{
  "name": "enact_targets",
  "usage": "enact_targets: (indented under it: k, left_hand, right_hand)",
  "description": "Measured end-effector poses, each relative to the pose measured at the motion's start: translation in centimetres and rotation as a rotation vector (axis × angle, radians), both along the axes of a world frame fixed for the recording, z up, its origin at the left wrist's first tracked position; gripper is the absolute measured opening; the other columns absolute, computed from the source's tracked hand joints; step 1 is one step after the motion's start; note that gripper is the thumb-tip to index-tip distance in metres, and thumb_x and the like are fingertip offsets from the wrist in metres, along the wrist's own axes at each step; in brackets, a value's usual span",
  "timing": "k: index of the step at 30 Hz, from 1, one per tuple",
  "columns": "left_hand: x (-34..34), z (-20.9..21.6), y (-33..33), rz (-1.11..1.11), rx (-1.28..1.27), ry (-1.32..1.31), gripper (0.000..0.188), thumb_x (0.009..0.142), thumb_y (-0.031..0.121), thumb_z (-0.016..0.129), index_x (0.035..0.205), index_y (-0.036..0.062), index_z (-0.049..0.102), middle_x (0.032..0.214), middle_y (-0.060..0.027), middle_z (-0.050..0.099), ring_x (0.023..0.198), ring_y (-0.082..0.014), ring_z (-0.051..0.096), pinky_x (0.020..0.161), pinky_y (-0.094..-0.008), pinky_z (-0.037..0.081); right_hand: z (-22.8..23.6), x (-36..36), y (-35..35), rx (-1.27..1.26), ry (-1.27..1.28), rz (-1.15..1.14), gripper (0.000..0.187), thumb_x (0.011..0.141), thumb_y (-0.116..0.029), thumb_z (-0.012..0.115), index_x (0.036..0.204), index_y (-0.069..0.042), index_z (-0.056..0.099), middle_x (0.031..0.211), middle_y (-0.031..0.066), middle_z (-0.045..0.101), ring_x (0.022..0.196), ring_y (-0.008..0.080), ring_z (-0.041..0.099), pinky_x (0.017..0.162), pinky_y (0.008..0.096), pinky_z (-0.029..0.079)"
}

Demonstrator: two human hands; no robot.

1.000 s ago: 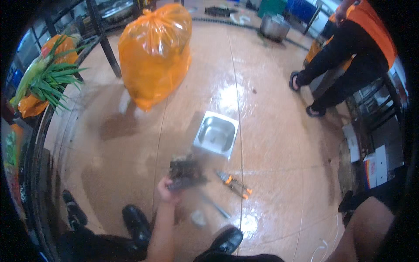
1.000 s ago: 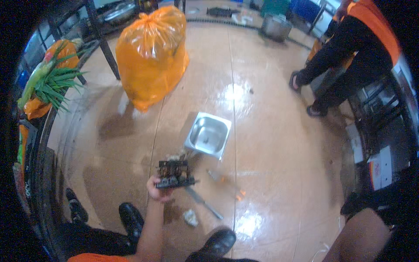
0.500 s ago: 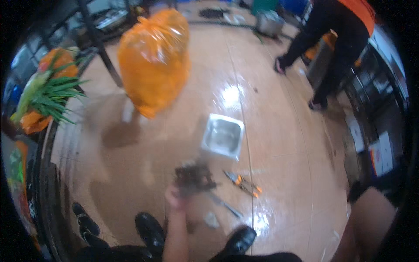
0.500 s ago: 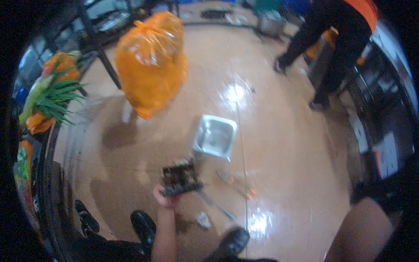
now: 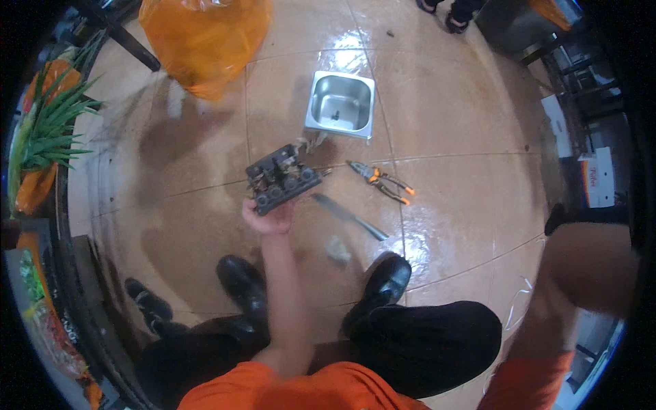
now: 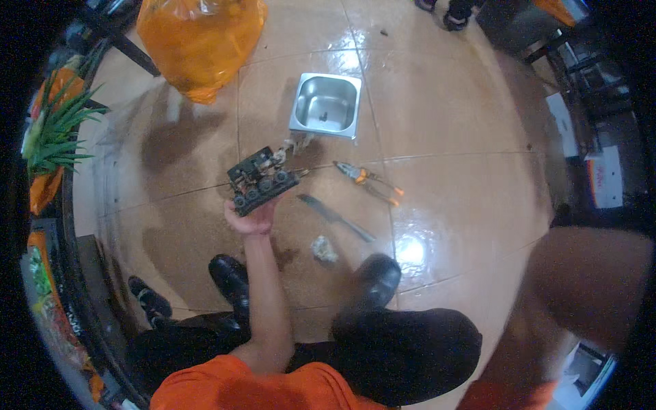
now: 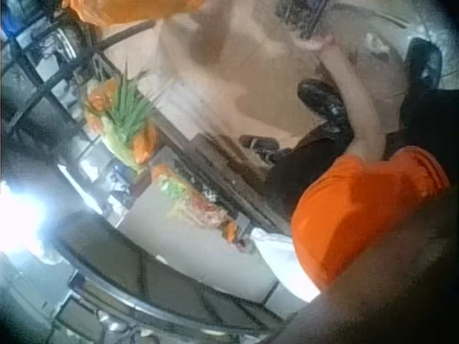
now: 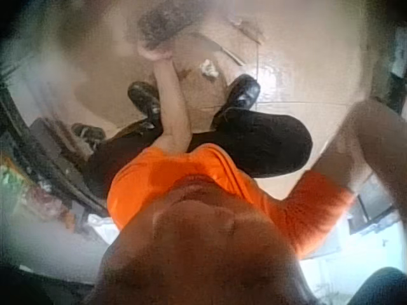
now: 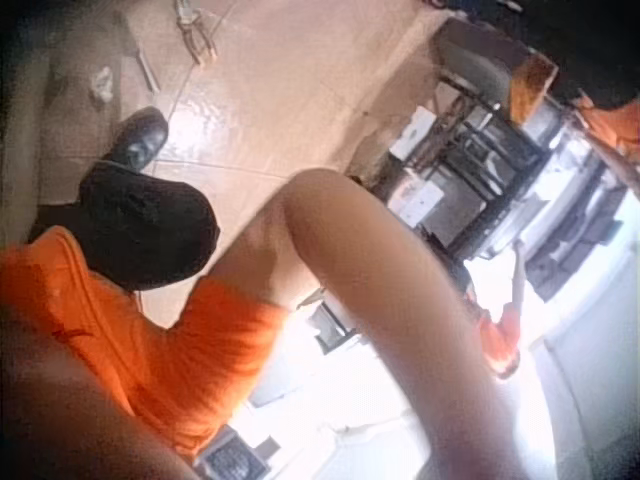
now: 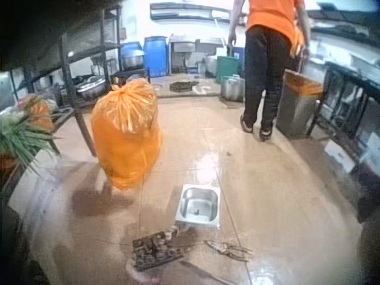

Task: The person assembles a mechanical part by attaching a smaller component to a larger cylindrical object. They use a cloth to wipe the part and then secure it with a bolt.

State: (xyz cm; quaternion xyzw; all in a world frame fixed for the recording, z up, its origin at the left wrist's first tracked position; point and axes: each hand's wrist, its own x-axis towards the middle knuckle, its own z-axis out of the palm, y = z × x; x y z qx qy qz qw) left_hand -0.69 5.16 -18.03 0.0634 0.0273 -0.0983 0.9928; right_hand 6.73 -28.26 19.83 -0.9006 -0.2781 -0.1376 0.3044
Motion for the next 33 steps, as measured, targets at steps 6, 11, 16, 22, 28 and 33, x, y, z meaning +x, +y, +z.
enact_targets:
  k: [6, 11, 16, 22, 28, 33]
  left_hand:
    - [2.7, 0.4, -1.5, 0.124, 0.018, 0.153, 0.072, 0.076, 0.039, 0.049, 0.138, 0.0012, 0.046, 0.132, -0.0237, 0.055, 0.125, -0.0452, 0.051, 0.104, -0.0716, 0.036]
    - [3.0, -0.5, -2.3, 0.049, 0.36, 0.436, 0.065, 0.075, 0.031, 0.045, 0.128, -0.0081, 0.049, 0.124, -0.0247, 0.058, 0.118, -0.0454, 0.054, 0.096, -0.0704, 0.044]
    - [2.9, -4.2, -1.2, -0.1, 0.513, 0.435, 0.061, 0.078, 0.032, 0.043, 0.124, -0.0072, 0.052, 0.121, -0.0244, 0.059, 0.111, -0.0434, 0.058, 0.092, -0.0657, 0.049]
    - [1.7, -4.5, -3.3, -0.075, 0.306, 0.337, 0.065, 0.077, 0.039, 0.044, 0.126, -0.0026, 0.055, 0.119, -0.0197, 0.063, 0.108, -0.0388, 0.061, 0.09, -0.057, 0.051]
    - [1.6, -5.4, -4.1, -0.135, 0.373, 0.385, 0.052, 0.079, 0.031, 0.046, 0.116, -0.0019, 0.059, 0.108, -0.0161, 0.066, 0.098, -0.0335, 0.064, 0.083, -0.051, 0.053]
    - [2.6, -5.7, -3.7, -0.263, 0.948, 0.388, 0.045, 0.085, 0.032, 0.042, 0.108, -0.001, 0.062, 0.103, -0.0143, 0.067, 0.096, -0.0285, 0.063, 0.082, -0.0458, 0.051]
  right_hand:
    - [-9.6, 5.9, -2.5, 0.263, 0.131, -0.074, 0.022, 0.093, -0.011, 0.051, 0.105, -0.002, 0.067, 0.101, 0.0103, 0.068, 0.091, 0.0198, 0.063, 0.083, 0.0332, 0.049]
    - [-28.4, -2.5, -4.0, -0.125, 0.862, -0.328, 0.031, 0.087, -0.013, 0.059, 0.112, 0.002, 0.066, 0.106, 0.0216, 0.069, 0.098, 0.0291, 0.068, 0.083, 0.0414, 0.052]
    - [-30.2, -4.5, -1.8, -0.239, 0.89, -0.152, 0.034, 0.086, -0.016, 0.06, 0.115, 0.0, 0.062, 0.099, 0.022, 0.068, 0.092, 0.0346, 0.067, 0.08, 0.0428, 0.052]
    - [-31.0, -4.2, 1.4, -0.111, 0.839, -0.08, 0.043, 0.083, -0.007, 0.062, 0.125, 0.0, 0.055, 0.099, 0.0222, 0.067, 0.092, 0.0313, 0.067, 0.083, 0.0383, 0.053]
    - [-34.7, -6.9, 5.5, 0.963, 1.387, -0.406, 0.038, 0.09, -0.005, 0.06, 0.124, 0.008, 0.048, 0.099, 0.0197, 0.063, 0.09, 0.0267, 0.066, 0.077, 0.0361, 0.056]
    - [-35.8, -5.5, 7.7, 1.104, 1.416, -0.633, 0.02, 0.094, 0.0, 0.056, 0.113, 0.006, 0.054, 0.095, 0.0149, 0.063, 0.078, 0.0216, 0.065, 0.066, 0.0306, 0.055]
